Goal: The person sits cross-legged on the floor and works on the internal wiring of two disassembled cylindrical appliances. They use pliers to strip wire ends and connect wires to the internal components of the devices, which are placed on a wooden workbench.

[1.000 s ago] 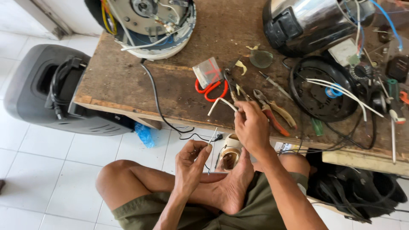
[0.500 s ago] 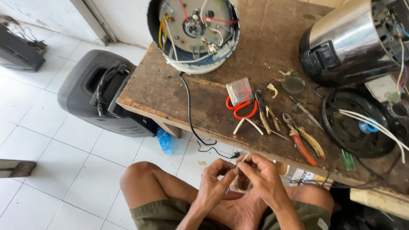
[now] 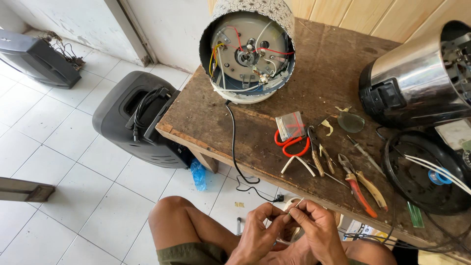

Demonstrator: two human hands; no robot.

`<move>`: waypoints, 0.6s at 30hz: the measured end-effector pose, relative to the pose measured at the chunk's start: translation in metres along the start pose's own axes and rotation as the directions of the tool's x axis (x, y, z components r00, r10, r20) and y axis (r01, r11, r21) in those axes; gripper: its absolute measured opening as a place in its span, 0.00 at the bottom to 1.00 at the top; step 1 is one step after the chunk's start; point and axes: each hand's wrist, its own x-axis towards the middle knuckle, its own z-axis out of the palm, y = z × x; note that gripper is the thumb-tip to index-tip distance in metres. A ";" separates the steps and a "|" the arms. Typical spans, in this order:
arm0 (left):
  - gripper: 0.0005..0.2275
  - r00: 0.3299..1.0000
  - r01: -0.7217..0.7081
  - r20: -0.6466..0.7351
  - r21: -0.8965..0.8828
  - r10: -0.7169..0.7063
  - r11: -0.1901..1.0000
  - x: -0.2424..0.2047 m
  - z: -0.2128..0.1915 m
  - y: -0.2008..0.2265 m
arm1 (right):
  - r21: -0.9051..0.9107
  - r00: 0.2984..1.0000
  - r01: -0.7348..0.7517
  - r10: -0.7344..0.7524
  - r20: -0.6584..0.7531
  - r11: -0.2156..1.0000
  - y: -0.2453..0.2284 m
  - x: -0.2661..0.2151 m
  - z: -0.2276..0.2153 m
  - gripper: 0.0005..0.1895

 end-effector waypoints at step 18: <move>0.10 0.681 -0.325 -0.495 -0.865 -0.539 0.383 -0.028 0.068 0.094 | 0.307 0.973 -0.119 0.173 -0.154 0.944 -0.010 -0.005 -0.014 0.06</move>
